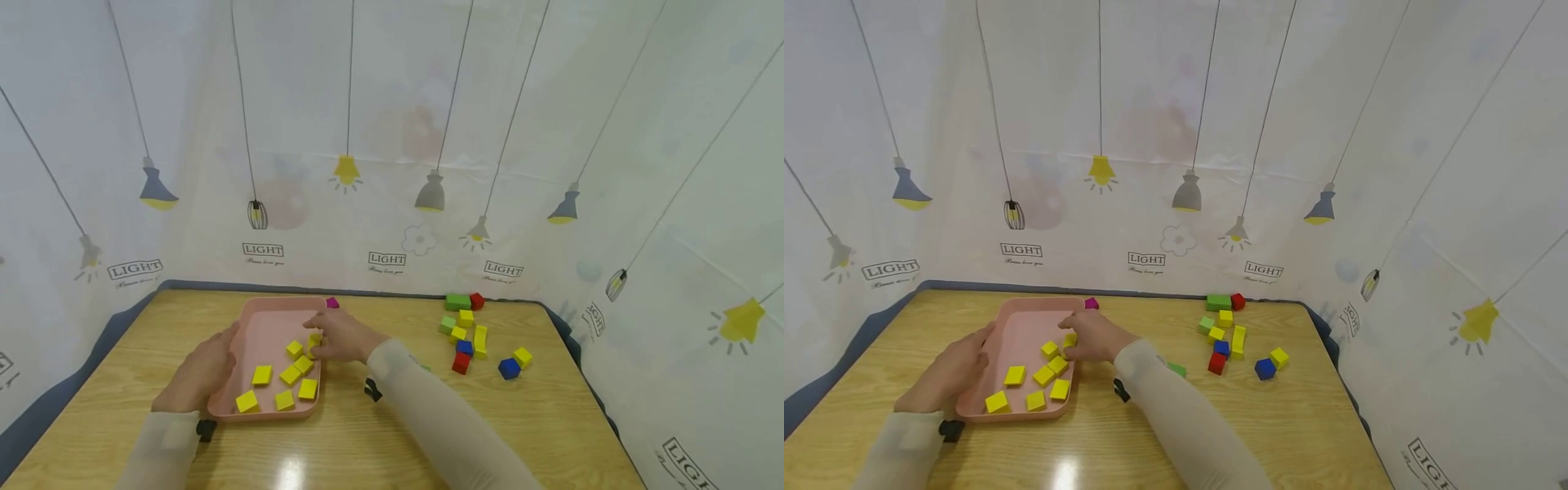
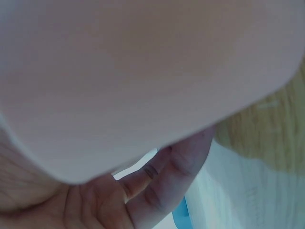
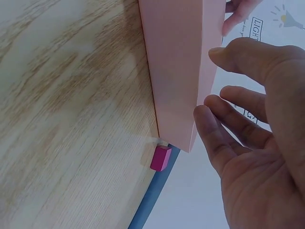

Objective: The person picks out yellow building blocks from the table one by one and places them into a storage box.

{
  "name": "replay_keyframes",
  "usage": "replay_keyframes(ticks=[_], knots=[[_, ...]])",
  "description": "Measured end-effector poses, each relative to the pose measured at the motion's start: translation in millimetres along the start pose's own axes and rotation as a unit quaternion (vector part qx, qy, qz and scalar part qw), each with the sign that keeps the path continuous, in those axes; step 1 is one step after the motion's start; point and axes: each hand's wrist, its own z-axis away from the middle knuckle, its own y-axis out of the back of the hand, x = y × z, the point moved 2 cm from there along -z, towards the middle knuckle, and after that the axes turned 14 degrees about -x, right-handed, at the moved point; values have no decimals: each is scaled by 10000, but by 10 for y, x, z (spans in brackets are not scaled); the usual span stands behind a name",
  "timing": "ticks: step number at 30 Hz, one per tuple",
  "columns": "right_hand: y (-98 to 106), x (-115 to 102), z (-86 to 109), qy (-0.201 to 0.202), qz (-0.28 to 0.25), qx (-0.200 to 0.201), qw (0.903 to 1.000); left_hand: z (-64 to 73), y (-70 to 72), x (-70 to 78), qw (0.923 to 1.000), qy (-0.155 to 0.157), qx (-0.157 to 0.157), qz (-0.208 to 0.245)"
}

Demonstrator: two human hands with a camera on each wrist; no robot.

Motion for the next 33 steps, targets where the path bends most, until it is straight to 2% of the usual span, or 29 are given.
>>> replay_keyframes(ticks=[16, 24, 27, 33], knots=[[-6, 90, 117, -137, 209, 271, 9993, -19, 0, 4, 10000, -40, 40, -69], [-26, 263, 225, -281, 147, 361, 9988, -36, 0, -15, 9999, -62, 81, -114], [-10, 336, 302, -365, 104, 403, 9985, -76, -25, -51, 9999, 20, 106, -112], [-5, 552, 464, -559, -56, 508, 9971, -89, -21, -54, 9999, 111, -13, 45]])
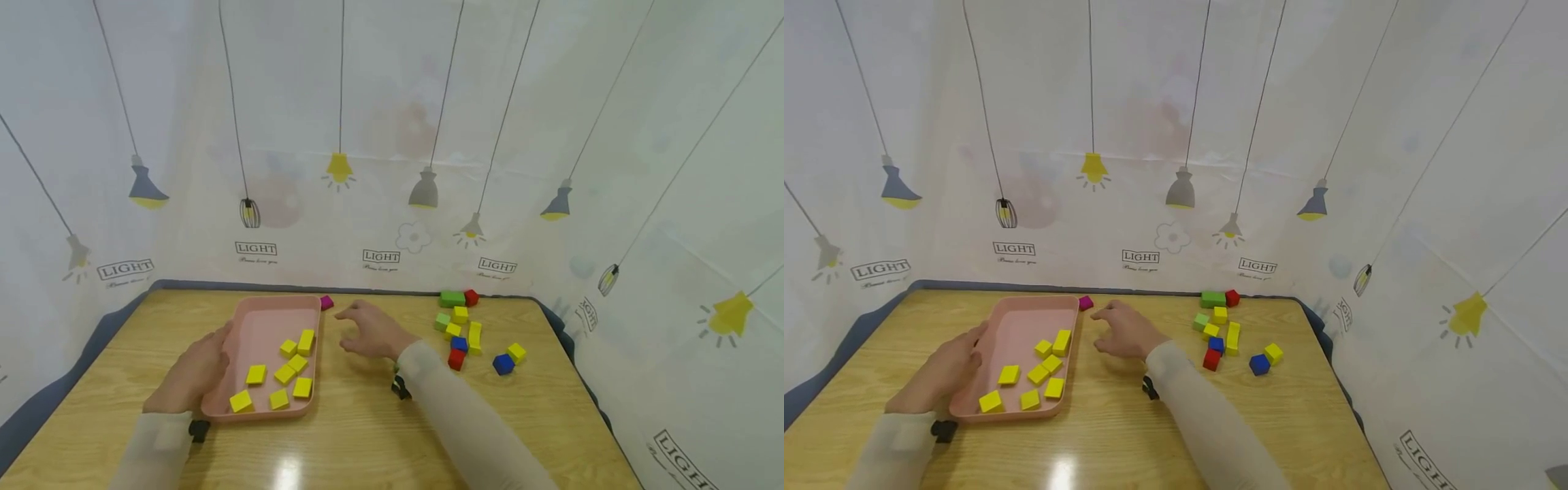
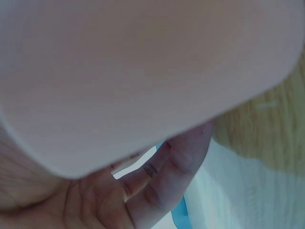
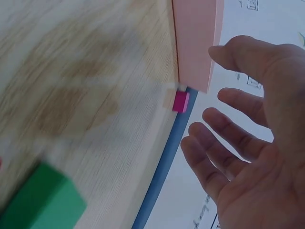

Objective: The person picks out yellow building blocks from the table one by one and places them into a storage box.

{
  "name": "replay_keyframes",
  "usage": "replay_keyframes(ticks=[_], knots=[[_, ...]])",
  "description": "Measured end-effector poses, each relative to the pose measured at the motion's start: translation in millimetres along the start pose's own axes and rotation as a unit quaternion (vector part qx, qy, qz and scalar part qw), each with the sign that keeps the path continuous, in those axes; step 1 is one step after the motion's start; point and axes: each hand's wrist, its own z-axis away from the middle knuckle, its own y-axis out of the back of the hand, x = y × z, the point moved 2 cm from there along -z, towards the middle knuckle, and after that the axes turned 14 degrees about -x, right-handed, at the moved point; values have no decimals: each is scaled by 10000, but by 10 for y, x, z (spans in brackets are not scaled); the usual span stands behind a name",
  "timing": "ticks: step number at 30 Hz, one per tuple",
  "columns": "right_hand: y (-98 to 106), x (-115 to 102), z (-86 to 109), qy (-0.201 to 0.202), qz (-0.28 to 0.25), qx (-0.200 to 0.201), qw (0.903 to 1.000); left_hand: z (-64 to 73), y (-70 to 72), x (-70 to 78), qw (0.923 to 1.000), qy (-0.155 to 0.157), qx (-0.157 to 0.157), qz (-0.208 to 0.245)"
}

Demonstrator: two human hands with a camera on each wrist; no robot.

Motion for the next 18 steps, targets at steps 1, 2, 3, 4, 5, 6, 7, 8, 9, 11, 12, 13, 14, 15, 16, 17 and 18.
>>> replay_keyframes(ticks=[1, 2, 3, 4, 5, 6, 7, 8, 9, 11, 12, 13, 14, 15, 16, 17, 18], knots=[[4, 41, 22, -31, -53, 4, 10000, 24, 15, 17, 10000, -25, -66, 63], [13, 75, 51, -68, -118, -1, 9999, 37, 19, 27, 10000, -26, -63, 39], [21, 110, 80, -135, -212, -7, 9997, 44, 21, 34, 10000, -21, -61, 27], [28, 145, 109, -207, -288, 10, 9994, 49, 23, 39, 10000, -33, -57, -9], [36, 179, 140, -282, -370, 21, 9989, 49, 20, 41, 10000, -41, -55, -31], [42, 213, 171, -333, -448, 44, 9984, 55, 22, 47, 10000, -53, -47, -46], [48, 248, 202, -391, -479, 72, 9981, 61, 25, 54, 10000, -65, -50, -47], [53, 283, 234, -450, -481, 110, 9978, 66, 29, 58, 10000, -57, -58, -39], [56, 321, 264, -501, -478, 152, 9975, 65, 29, 57, 10000, -52, -69, -34], [62, 399, 324, -545, -437, 256, 9972, 66, 32, 61, 10000, -53, -75, -29], [68, 436, 358, -547, -445, 312, 9970, 68, 33, 63, 10000, -43, -73, -25], [77, 470, 391, -566, -426, 358, 9968, 67, 33, 64, 10000, -51, -64, -40], [86, 505, 423, -579, -417, 408, 9966, 68, 32, 65, 10000, -60, -52, -56], [95, 539, 456, -576, -450, 455, 9963, 67, 31, 64, 9999, -74, -42, -75], [105, 572, 488, -587, -447, 499, 9960, 68, 32, 67, 9999, -90, -27, -100], [112, 607, 517, -608, -449, 536, 9957, 67, 31, 66, 9999, -93, -17, -112], [120, 642, 545, -632, -447, 566, 9954, 69, 32, 68, 9999, -79, -17, -108]])
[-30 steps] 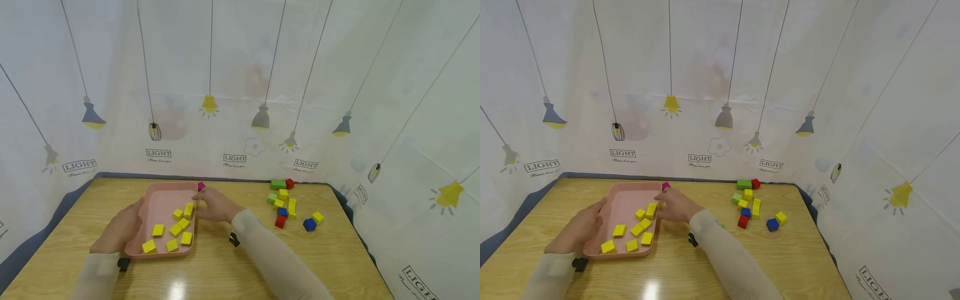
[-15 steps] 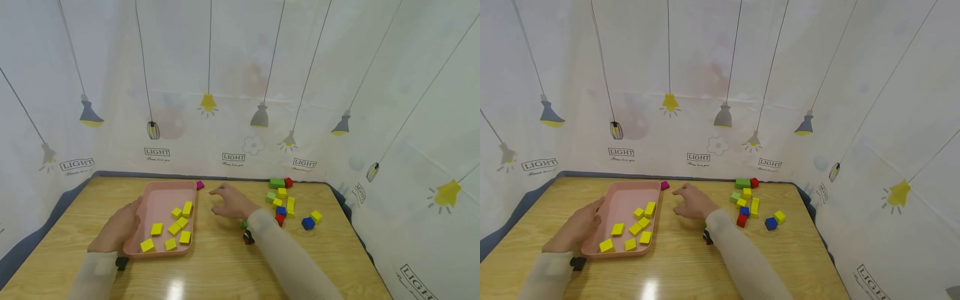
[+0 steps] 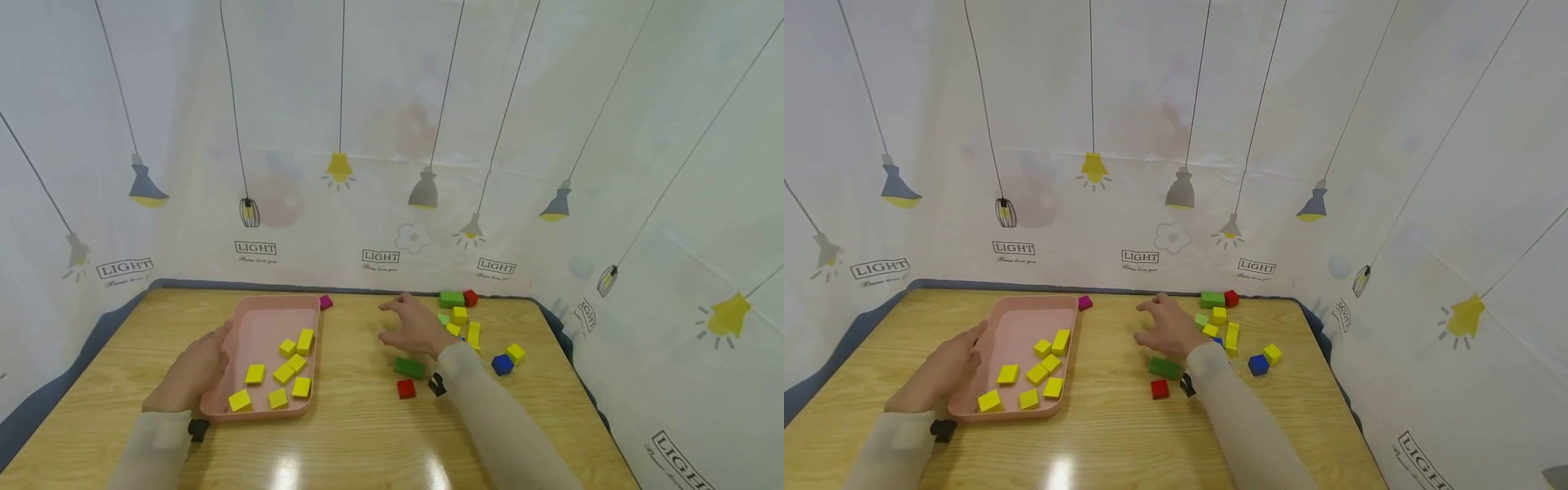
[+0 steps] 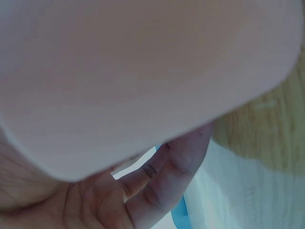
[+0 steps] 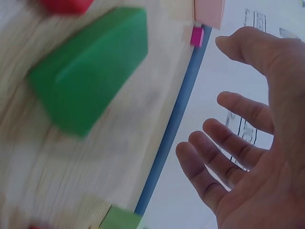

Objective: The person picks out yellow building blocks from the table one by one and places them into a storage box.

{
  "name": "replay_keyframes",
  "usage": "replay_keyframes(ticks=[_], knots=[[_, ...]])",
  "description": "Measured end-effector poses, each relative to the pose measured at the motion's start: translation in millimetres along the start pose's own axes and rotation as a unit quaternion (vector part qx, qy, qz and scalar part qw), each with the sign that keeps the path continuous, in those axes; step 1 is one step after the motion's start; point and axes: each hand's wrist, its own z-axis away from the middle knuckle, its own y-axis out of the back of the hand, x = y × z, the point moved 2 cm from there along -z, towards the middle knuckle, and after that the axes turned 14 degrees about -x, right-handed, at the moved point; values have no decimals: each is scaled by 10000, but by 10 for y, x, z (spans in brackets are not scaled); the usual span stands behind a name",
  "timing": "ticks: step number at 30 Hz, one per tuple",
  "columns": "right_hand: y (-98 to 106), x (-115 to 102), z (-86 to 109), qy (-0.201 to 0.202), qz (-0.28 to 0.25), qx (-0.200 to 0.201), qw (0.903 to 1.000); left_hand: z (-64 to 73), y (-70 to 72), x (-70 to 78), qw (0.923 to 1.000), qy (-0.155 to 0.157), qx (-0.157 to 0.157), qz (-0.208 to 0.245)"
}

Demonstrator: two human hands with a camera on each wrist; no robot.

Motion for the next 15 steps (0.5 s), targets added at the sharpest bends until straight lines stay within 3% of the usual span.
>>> replay_keyframes(ticks=[15], knots=[[196, 499, 364, -541, -165, 308, 9979, 11, -4, -1, 10000, 19, -28, 2]])
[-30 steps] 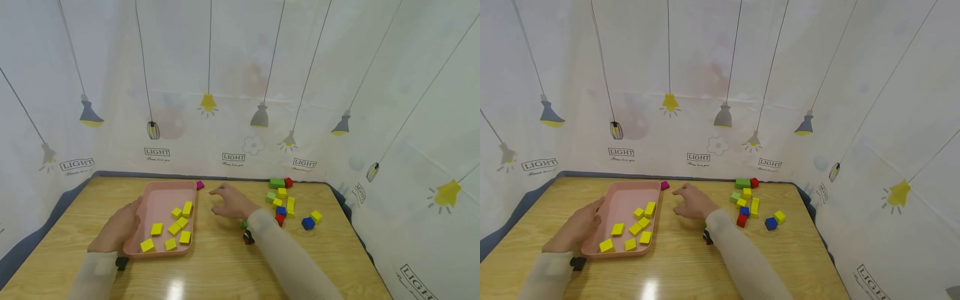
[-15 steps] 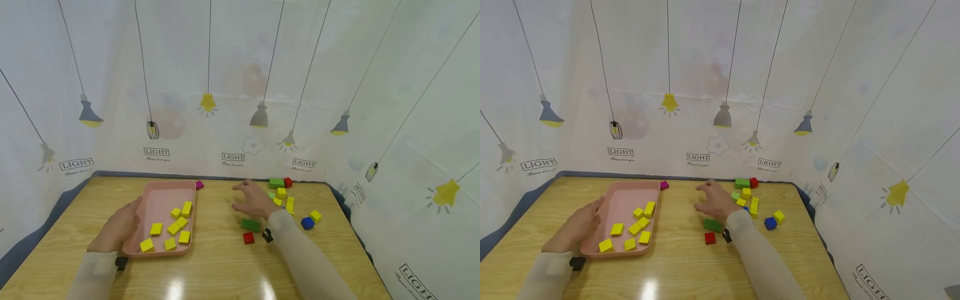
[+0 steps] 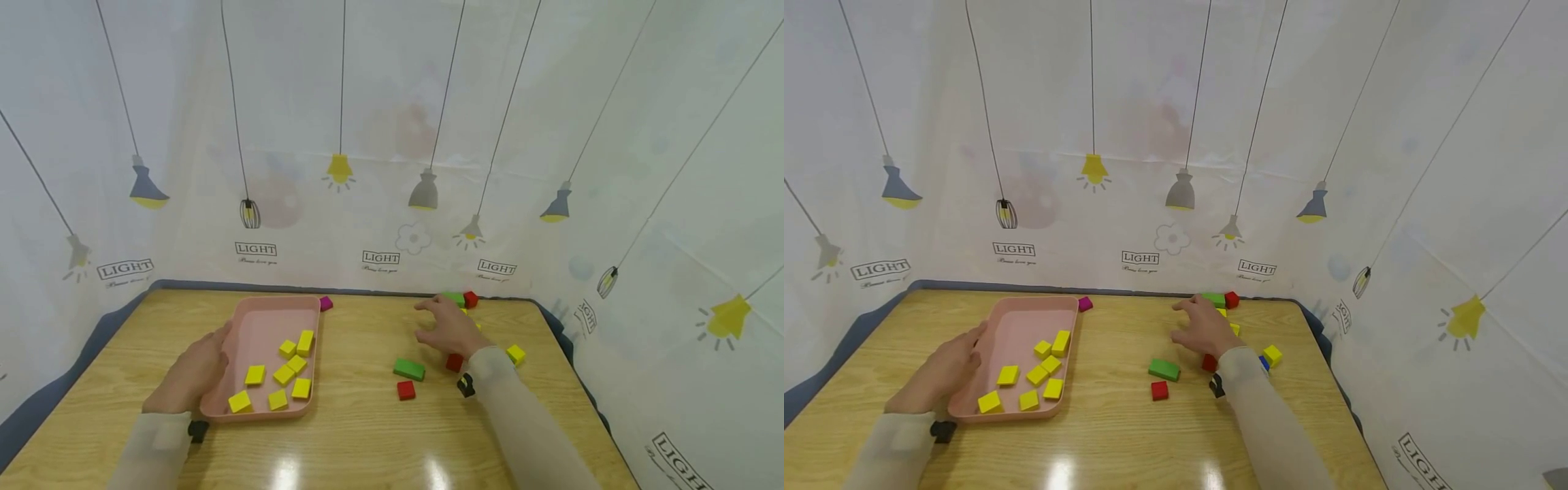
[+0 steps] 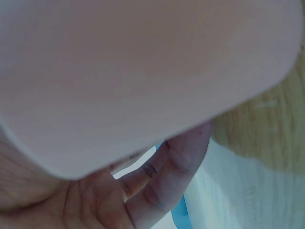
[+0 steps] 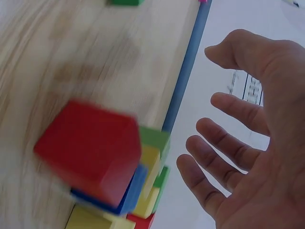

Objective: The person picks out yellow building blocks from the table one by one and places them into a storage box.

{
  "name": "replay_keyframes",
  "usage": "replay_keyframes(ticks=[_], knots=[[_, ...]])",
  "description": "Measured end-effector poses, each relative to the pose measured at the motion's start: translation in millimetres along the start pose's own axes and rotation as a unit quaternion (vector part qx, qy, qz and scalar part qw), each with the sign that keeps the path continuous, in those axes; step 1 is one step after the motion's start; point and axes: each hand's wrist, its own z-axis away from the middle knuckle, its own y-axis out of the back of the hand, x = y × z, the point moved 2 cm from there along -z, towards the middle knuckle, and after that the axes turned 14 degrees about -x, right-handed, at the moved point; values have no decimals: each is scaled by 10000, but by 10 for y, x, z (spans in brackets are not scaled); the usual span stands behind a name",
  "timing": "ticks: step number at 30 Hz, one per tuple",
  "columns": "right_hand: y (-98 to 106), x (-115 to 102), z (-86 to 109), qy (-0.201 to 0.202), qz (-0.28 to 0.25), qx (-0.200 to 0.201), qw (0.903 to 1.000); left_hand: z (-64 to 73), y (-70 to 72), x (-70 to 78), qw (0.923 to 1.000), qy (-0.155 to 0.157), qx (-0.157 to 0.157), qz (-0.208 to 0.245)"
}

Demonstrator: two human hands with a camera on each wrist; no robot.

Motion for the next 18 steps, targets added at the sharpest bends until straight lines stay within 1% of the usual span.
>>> replay_keyframes(ticks=[4, 8, 13, 18], knots=[[36, 132, 56, -102, 199, 88, 9997, 2, -4, -1, 10000, 42, 29, 1], [60, 235, 104, -234, 237, 89, 9994, -3, -5, -5, 9999, 100, 18, 48], [90, 353, 161, -431, 114, 103, 9990, -5, -6, -11, 9999, 95, -30, 114], [111, 454, 193, -490, -28, 127, 9987, 3, -6, -14, 9999, 45, -13, 114]])
